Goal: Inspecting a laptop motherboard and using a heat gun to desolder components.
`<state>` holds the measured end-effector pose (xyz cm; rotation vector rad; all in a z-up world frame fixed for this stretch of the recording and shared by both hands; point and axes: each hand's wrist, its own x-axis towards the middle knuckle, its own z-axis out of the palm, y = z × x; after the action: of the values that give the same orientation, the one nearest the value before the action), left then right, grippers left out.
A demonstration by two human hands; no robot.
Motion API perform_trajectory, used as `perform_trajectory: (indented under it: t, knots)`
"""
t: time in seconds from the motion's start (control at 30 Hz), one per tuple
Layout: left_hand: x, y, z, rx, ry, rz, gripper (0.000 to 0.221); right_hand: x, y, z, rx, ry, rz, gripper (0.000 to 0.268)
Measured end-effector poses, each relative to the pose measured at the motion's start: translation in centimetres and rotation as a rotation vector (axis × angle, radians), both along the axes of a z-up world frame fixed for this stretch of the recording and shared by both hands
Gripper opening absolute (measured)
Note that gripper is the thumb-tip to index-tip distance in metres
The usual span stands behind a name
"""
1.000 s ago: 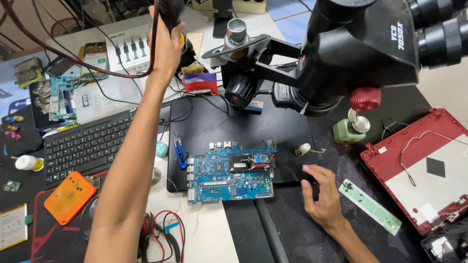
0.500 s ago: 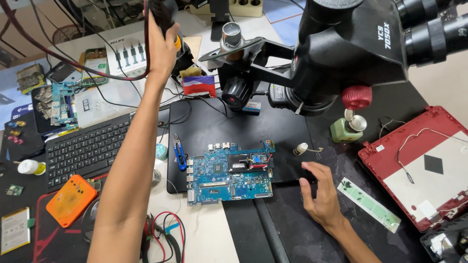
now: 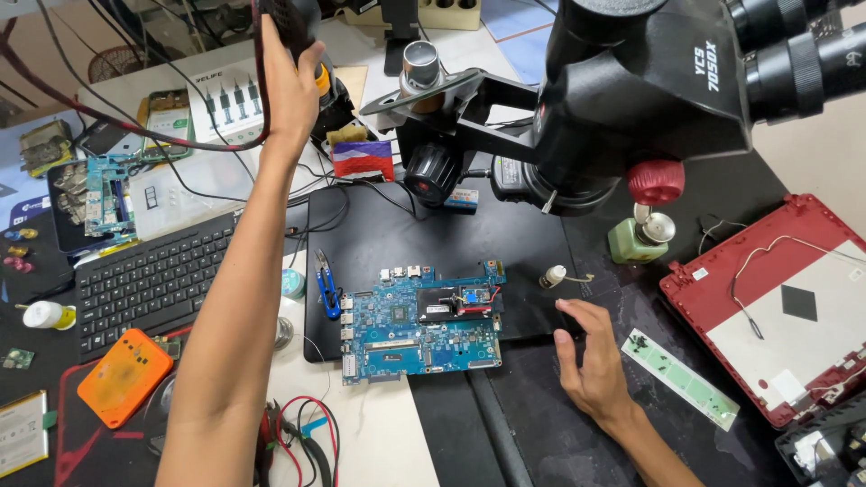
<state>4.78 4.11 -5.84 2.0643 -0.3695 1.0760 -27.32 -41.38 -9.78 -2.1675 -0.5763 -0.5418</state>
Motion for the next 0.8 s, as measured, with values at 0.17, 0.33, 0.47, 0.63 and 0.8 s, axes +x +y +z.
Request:
perform_trajectory:
  t: [0.17,0.33,0.47,0.63,0.8]
  knots:
    - [-1.5,0.0,2.5,-0.059,0.163,0.009,0.05,0.1,0.0,-0.1,0.002,0.013,-0.004,0.039]
    - [-2.5,0.2,3.0,0.046,0.235,0.121,0.039,0.1,0.0,0.0,-0.009,0.004,-0.001,0.038]
    - [-1.2,1.3,2.9,0.126,0.154,0.12,0.038,0.0,0.0,-0.1,-0.007,0.004,0.002,0.038]
    - [-1.3,1.6,5.1,0.035,0.16,0.023,0.033,0.1,0.0,-0.2,0.001,0.009,-0.005,0.038]
    - [-0.9,3.3,7.7,0.03,-0.019,-0.021,0.02,0.1,0.0,-0.3,-0.007,-0.006,0.002,0.038]
